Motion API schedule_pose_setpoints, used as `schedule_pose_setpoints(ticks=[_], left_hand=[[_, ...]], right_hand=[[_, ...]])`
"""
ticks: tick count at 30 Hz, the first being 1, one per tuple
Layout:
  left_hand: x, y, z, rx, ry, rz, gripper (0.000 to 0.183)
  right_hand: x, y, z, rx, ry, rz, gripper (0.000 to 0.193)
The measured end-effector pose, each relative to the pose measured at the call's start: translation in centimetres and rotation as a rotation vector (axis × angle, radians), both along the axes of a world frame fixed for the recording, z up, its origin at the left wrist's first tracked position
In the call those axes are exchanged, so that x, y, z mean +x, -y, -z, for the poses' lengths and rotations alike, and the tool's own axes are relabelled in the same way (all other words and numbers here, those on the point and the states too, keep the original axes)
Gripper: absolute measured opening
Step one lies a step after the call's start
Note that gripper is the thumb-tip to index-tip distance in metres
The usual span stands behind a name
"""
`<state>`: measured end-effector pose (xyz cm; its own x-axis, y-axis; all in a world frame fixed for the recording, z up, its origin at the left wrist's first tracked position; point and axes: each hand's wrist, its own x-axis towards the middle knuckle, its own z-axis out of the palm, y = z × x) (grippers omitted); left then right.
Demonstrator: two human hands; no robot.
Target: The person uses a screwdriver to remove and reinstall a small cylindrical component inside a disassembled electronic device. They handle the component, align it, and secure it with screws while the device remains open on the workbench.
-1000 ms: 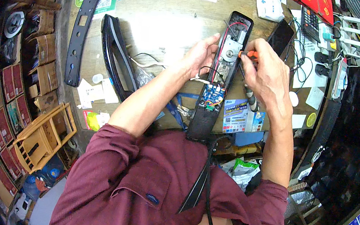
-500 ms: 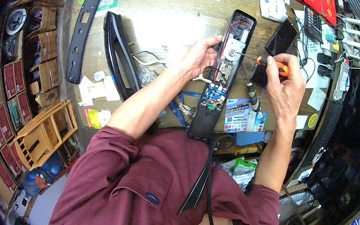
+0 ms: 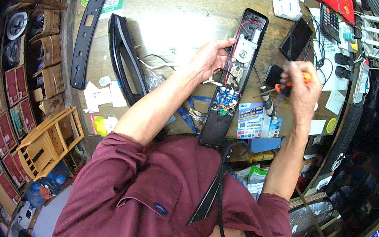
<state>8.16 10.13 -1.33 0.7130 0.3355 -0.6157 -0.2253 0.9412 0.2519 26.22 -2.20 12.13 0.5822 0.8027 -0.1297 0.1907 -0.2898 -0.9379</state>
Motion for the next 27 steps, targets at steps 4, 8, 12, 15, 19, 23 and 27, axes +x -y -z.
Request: schedule_pose_setpoints(ticks=[4, 8, 12, 15, 19, 23, 27], left_hand=[[0.1, 0.1, 0.2, 0.019, -0.02, -0.041, 0.026], [0.0, 0.2, 0.3, 0.008, -0.03, -0.082, 0.026], [-0.1, 0.2, 0.4, -0.004, -0.014, -0.095, 0.027], [-0.1, 0.3, 0.4, -0.003, -0.002, -0.121, 0.028], [0.3, 0.4, 0.4, 0.003, -0.02, -0.2, 0.028], [0.3, 0.4, 0.4, 0.0, -0.041, -0.158, 0.026], [0.1, 0.5, 0.3, -0.002, -0.038, -0.095, 0.026]], right_hand=[[-2.5, -1.2, 3.2, -0.175, 0.34, -0.206, 0.009], [-4.3, -2.1, 5.2, -0.177, 0.562, -0.247, 0.018], [-5.1, -2.7, 5.9, -0.305, 0.636, -0.249, 0.023], [-5.1, -2.9, 6.0, -0.342, 0.643, -0.247, 0.024], [-5.1, -3.0, 5.9, -0.341, 0.648, -0.266, 0.024], [-5.1, -3.1, 5.9, -0.345, 0.649, -0.267, 0.025], [-5.1, -3.1, 5.9, -0.331, 0.636, -0.26, 0.025]])
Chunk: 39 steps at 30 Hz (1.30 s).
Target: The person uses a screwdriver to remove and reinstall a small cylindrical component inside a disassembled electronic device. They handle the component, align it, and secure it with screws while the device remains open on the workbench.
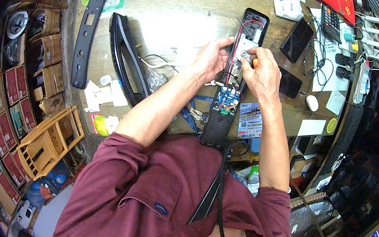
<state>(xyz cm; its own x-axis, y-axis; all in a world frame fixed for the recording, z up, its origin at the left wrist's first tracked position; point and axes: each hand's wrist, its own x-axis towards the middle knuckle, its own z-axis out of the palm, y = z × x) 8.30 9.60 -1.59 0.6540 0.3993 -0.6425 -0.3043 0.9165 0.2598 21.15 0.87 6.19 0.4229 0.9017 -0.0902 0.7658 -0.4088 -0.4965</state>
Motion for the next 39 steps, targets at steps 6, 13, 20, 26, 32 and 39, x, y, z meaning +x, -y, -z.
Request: schedule_pose_setpoints(ticks=[6, 13, 20, 26, 32, 39], left_hand=[[-0.1, 0.0, -0.1, 0.015, -0.015, 0.015, 0.029], [-0.3, -0.1, -0.5, 0.027, -0.044, 0.04, 0.033], [-0.1, -0.4, -0.4, 0.019, -0.038, 0.042, 0.033], [0.2, -0.3, -0.3, -0.007, -0.047, -0.013, 0.031], [0.2, -0.1, 0.1, 0.012, -0.061, -0.109, 0.03], [-0.9, -0.5, -0.2, 0.053, -0.186, -0.247, 0.033]], right_hand=[[0.0, 0.0, 0.0, 0.012, -0.015, -0.005, 0.025], [0.0, -0.1, 0.1, 0.005, -0.025, -0.021, 0.024], [0.3, -0.7, 0.2, -0.059, 0.009, -0.03, 0.025], [1.0, -1.3, -0.1, -0.103, 0.077, -0.133, 0.022], [1.3, -1.2, 0.0, -0.113, 0.072, -0.154, 0.021], [1.2, -0.1, 0.5, -0.003, -0.097, -0.068, 0.018]])
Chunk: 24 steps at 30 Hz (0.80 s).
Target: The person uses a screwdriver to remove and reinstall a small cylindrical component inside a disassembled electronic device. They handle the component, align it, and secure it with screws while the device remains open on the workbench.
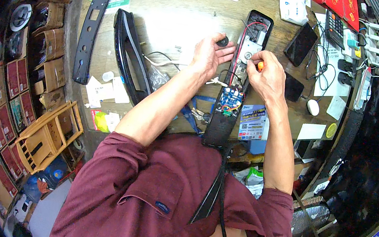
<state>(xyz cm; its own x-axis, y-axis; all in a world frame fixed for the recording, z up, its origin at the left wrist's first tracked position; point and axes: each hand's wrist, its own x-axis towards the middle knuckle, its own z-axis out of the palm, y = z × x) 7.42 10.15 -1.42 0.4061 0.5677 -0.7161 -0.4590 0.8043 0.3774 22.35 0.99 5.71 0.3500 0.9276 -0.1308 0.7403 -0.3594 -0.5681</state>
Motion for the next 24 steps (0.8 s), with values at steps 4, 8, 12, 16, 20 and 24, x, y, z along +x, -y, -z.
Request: schedule_pose_setpoints(ticks=[4, 8, 12, 16, 20, 24], left_hand=[[-1.0, -0.5, -0.2, 0.055, -0.112, 0.04, 0.033], [-1.8, -1.3, 0.2, 0.117, -0.183, 0.136, 0.034], [-2.6, -1.9, 0.4, 0.239, -0.272, 0.269, 0.039], [-3.2, -2.7, -0.4, 0.385, -0.396, 0.43, 0.043], [-3.6, -3.2, -2.1, 0.658, -0.781, 0.612, 0.043], [-3.6, -2.0, -3.7, 0.941, -0.945, 0.657, 0.043]], right_hand=[[-0.1, 0.4, 0.1, 0.034, -0.015, 0.01, 0.016], [-0.1, 0.9, 0.0, 0.088, -0.043, 0.058, 0.015], [0.4, 1.5, -0.2, 0.137, -0.058, 0.11, 0.014], [0.6, 2.1, -0.1, 0.14, -0.104, 0.145, 0.015], [0.6, 2.6, 0.3, 0.13, -0.11, 0.183, 0.017], [0.8, 2.9, 1.0, 0.095, -0.208, 0.276, 0.022]])
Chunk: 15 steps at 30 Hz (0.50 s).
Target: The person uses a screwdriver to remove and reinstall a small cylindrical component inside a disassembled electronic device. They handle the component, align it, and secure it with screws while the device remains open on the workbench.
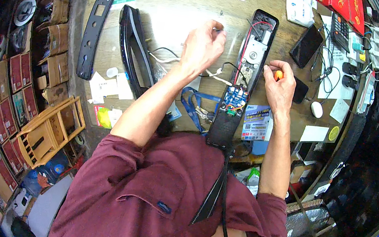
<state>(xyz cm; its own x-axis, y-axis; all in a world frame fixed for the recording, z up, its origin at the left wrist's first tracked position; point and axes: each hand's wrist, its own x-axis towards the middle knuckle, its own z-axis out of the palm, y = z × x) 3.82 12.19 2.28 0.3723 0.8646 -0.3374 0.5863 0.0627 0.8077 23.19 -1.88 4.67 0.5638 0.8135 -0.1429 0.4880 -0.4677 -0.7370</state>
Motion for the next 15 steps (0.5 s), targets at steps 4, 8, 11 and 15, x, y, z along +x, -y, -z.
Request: schedule_pose_setpoints(ticks=[4, 8, 11, 15], left_hand=[[2.5, 1.8, -0.2, -0.538, 0.427, -0.067, 0.033], [3.6, 1.6, 0.5, -0.944, 0.578, -0.122, 0.021], [3.9, 1.7, 1.3, -0.96, 0.635, -0.2, 0.02], [3.8, 1.7, 2.1, -0.986, 0.667, -0.199, 0.02]], right_hand=[[-0.3, -0.3, 1.0, 0.025, -0.167, 0.053, 0.034], [-0.8, -0.5, 1.2, 0.038, -0.163, 0.014, 0.047], [-1.4, -0.4, 0.7, 0.063, -0.146, 0.05, 0.045], [-1.9, -0.5, -0.1, 0.105, 0.13, -0.017, 0.041]])
